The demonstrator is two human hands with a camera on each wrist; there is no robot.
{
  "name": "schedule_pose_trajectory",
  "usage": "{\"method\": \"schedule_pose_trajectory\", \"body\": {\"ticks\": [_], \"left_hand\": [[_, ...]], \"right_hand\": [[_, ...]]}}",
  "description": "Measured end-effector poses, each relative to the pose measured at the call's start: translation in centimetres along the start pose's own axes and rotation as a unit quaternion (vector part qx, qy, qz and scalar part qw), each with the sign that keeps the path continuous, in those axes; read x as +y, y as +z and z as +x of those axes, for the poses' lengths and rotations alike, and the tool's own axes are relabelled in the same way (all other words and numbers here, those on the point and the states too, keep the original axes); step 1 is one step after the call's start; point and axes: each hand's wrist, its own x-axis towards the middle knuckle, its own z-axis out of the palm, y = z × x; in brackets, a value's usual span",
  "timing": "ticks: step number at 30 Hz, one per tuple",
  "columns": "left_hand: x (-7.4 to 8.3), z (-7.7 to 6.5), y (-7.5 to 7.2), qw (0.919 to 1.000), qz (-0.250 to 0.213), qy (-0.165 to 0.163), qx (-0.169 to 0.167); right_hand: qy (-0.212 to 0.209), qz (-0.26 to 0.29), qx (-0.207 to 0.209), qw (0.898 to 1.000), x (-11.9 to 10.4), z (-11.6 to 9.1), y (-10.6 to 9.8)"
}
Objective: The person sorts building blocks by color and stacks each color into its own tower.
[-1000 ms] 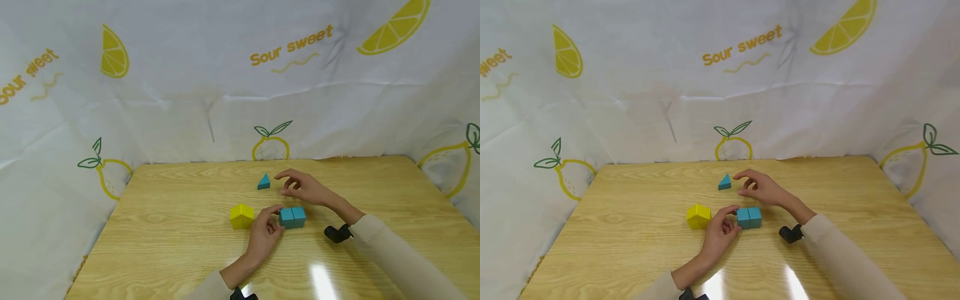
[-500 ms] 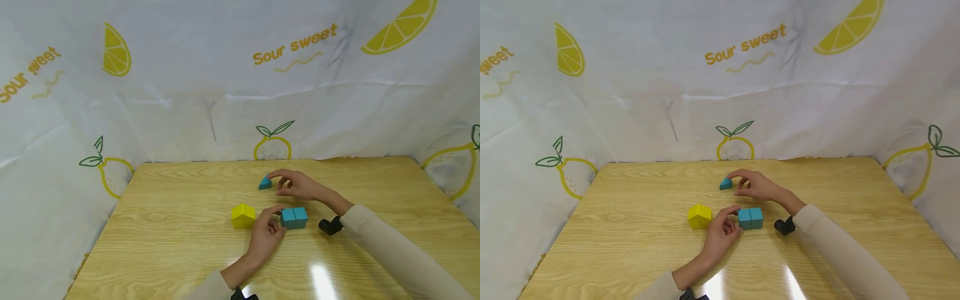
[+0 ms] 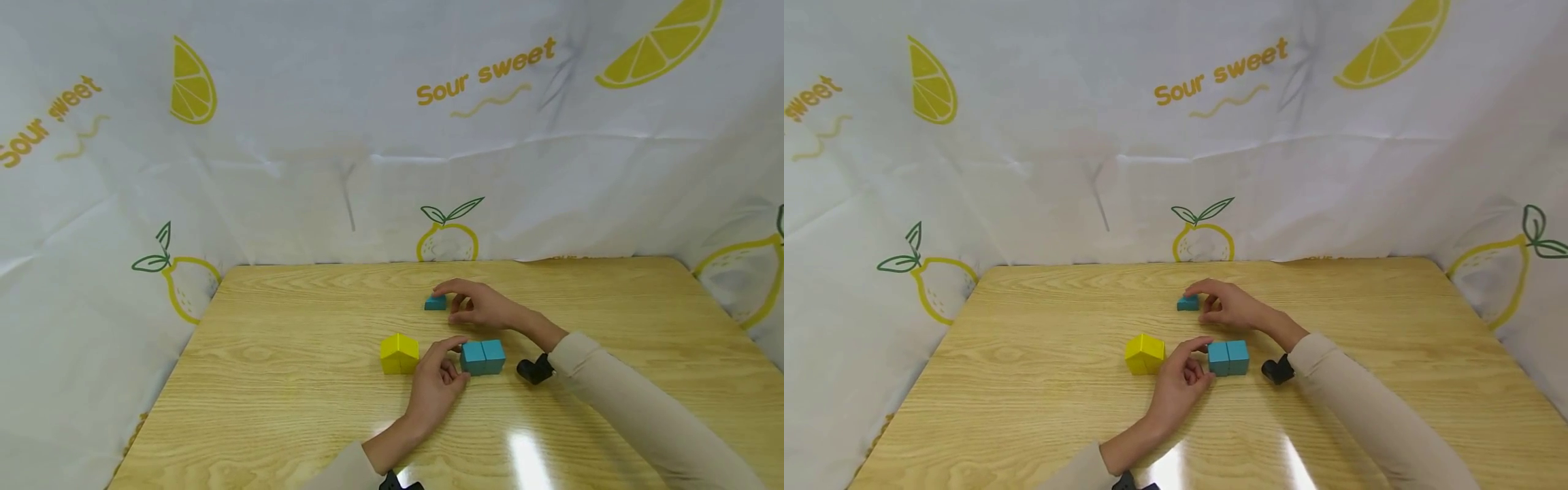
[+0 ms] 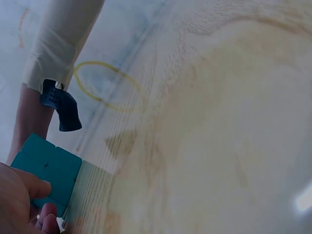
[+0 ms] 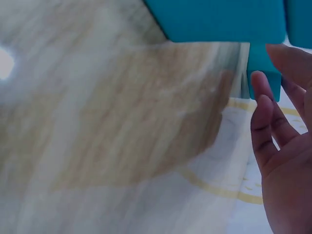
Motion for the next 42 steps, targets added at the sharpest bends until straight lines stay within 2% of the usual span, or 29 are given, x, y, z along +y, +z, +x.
{"method": "schedule_pose_trajectory", "body": {"ticks": [7,11,19,30,35,42], "left_hand": [[0.0,-0.1,-0.1,1.0000,0.000,0.000,0.001],[0.0,-0.1,-0.1,1.0000,-0.002,-0.003,0.001],[-0.2,0.0,0.0,1.0000,-0.002,0.005,0.002],[-0.3,0.0,0.0,0.9999,0.002,0.010,0.002],[-0.2,0.0,0.0,0.9999,0.006,0.009,0.002],[0.1,0.1,0.0,1.0000,0.001,0.005,0.001]], "right_hand": [[-0.029,-0.007,0.046,0.999,0.3,0.0,0.7],[-0.028,-0.010,0.062,0.998,0.4,0.2,1.0],[0.008,-0.027,0.048,0.998,0.3,0.3,1.0],[0.012,-0.025,0.028,0.999,0.4,0.3,1.2],[0.019,-0.029,0.037,0.999,0.3,0.3,1.3],[0.044,-0.031,0.076,0.996,0.2,0.5,1.8]]}}
